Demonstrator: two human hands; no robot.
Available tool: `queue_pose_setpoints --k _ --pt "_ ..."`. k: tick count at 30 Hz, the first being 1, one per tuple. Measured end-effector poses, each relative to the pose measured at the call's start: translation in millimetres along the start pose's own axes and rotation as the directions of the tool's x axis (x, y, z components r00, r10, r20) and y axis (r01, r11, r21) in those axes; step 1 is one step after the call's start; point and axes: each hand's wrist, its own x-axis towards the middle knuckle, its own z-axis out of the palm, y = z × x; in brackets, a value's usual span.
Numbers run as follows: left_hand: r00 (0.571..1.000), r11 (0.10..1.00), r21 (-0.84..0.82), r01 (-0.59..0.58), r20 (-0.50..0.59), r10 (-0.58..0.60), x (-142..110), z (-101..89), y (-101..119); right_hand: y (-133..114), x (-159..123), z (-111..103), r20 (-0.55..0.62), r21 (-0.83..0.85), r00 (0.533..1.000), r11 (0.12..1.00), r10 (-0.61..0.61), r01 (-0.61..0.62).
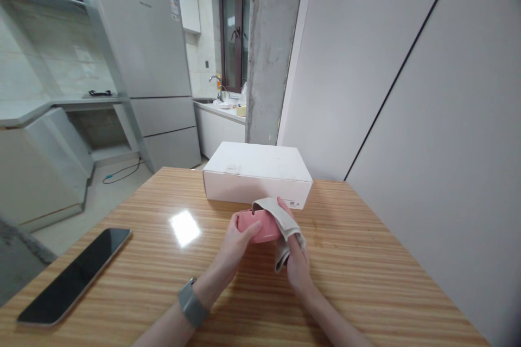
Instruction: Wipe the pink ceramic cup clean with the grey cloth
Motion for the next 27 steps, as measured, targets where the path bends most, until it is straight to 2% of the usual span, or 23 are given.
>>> queue_pose_setpoints --k 2,5,7,10,13,16,19,22,24,27 --pt "0.998 0.997 -0.047 0.059 0.007 -0.059 -1 0.7 2 2 1 0 0.035 0.024 0.999 1.0 0.018 -0.019" --pt "0.986 0.976 -0.151 0.16 0.066 -0.152 -3 2.5 8 6 11 -3 -0.051 0.058 0.998 0.997 0.044 -0.041" --pt "0.986 0.979 -0.133 0.156 0.071 -0.148 -5 3.5 11 6 18 -6 -0.093 0.117 0.989 0.987 0.117 -0.105" --pt "0.996 0.997 -0.036 0.07 0.053 -0.068 -7 5.1 14 3 22 -5 -0.066 0.26 0.957 0.931 0.283 -0.258" --pt "0.985 0.996 -0.053 0.069 0.163 -0.06 -8 6.5 13 -2 20 -2 -0.027 0.313 0.939 0.895 0.343 -0.318" --pt "0.945 0.979 -0.127 0.162 0.307 -0.116 -8 6.6 12 -5 18 1 0.001 0.303 0.943 0.899 0.332 -0.317" --pt "0.936 0.962 -0.157 0.223 0.311 -0.167 -8 5.8 12 -7 18 2 0.021 0.265 0.961 0.925 0.277 -0.273" --pt "0.953 0.967 -0.158 0.201 0.262 -0.155 -7 5.5 10 -8 18 0 0.024 0.144 0.987 0.977 0.157 -0.159" --pt "0.977 0.983 -0.124 0.138 0.179 -0.114 -5 5.8 7 -7 14 -3 0.065 0.004 0.998 1.0 0.021 -0.022" --pt "1.0 1.0 0.01 -0.003 -0.002 0.003 -4 6.6 2 -3 6 -8 0.209 -0.215 0.968 0.959 -0.141 0.186"
